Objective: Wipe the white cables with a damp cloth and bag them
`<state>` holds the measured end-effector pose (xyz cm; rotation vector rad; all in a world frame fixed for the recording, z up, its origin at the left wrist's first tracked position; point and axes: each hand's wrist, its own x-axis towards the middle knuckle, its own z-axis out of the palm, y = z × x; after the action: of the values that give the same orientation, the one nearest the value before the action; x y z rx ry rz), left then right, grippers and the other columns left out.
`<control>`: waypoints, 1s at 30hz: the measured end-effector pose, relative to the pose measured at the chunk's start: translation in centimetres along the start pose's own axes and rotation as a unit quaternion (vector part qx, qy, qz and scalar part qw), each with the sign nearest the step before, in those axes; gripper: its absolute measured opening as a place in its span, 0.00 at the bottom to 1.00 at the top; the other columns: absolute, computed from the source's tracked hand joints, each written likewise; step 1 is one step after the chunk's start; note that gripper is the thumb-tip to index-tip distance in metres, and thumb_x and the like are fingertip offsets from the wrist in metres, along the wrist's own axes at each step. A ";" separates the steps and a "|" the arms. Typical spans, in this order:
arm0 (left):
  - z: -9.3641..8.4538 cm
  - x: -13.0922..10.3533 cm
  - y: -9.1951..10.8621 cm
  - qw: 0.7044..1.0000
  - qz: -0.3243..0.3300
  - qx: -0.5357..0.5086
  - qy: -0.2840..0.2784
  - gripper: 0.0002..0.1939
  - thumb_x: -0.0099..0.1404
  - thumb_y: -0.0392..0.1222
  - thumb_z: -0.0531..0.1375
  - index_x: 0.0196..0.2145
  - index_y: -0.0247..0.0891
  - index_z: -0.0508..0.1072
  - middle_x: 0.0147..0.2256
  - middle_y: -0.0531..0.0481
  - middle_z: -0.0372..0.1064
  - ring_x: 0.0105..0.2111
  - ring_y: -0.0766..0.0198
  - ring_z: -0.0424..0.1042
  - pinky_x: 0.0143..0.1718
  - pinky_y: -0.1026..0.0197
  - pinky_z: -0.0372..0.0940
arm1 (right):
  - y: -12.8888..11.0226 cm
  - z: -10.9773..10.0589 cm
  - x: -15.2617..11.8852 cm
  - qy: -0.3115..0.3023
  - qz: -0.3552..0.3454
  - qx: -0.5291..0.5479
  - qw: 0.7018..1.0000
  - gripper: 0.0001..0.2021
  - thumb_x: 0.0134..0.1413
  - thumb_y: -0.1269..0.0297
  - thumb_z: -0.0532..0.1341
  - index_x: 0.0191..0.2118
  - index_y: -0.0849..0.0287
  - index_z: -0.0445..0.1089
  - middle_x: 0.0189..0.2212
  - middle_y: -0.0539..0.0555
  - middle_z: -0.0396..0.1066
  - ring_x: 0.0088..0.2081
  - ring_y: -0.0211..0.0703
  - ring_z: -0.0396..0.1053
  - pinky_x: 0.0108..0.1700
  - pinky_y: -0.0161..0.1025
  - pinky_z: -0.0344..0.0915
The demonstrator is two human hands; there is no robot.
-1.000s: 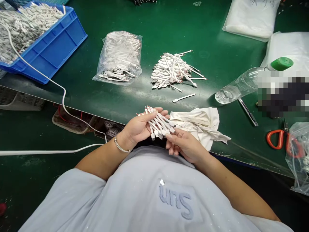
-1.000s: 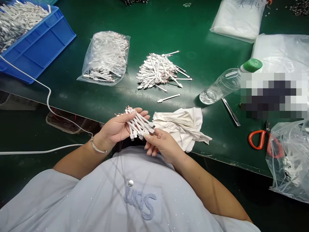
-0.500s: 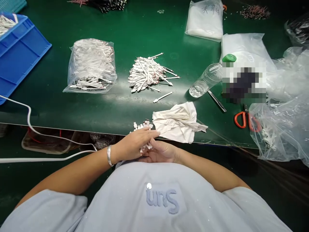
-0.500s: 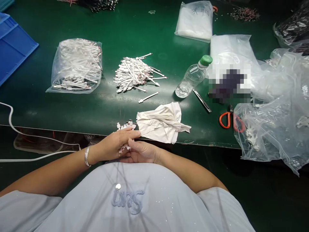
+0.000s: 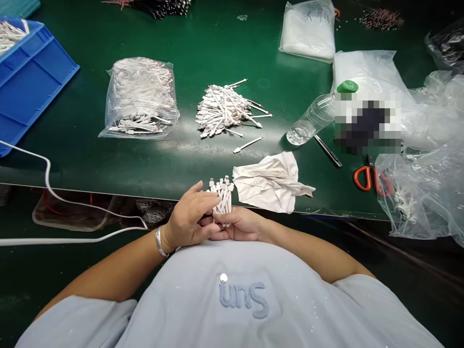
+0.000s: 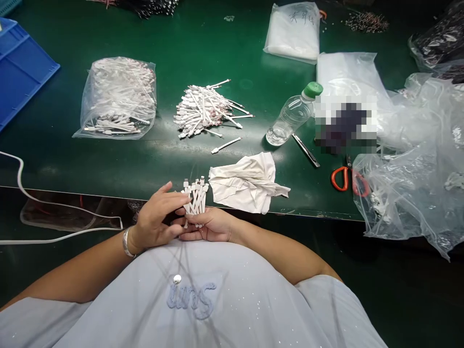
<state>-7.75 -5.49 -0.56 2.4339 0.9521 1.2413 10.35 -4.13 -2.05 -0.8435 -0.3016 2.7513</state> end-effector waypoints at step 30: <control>1.8 -1.7 2.9 0.749 -0.568 -0.336 0.053 0.18 0.60 0.54 0.61 0.29 0.34 0.78 0.29 0.49 0.74 0.32 0.66 0.70 0.36 0.67 0.65 | 0.9 -0.4 -1.0 0.026 -0.014 -0.063 0.998 0.15 0.60 0.58 0.58 0.44 0.66 0.72 0.42 0.62 0.75 0.41 0.41 0.75 0.47 0.38 0.71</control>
<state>-5.79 -8.64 -1.28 0.8720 1.3510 0.9341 11.28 -5.21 -2.08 -0.9326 -0.4760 2.7035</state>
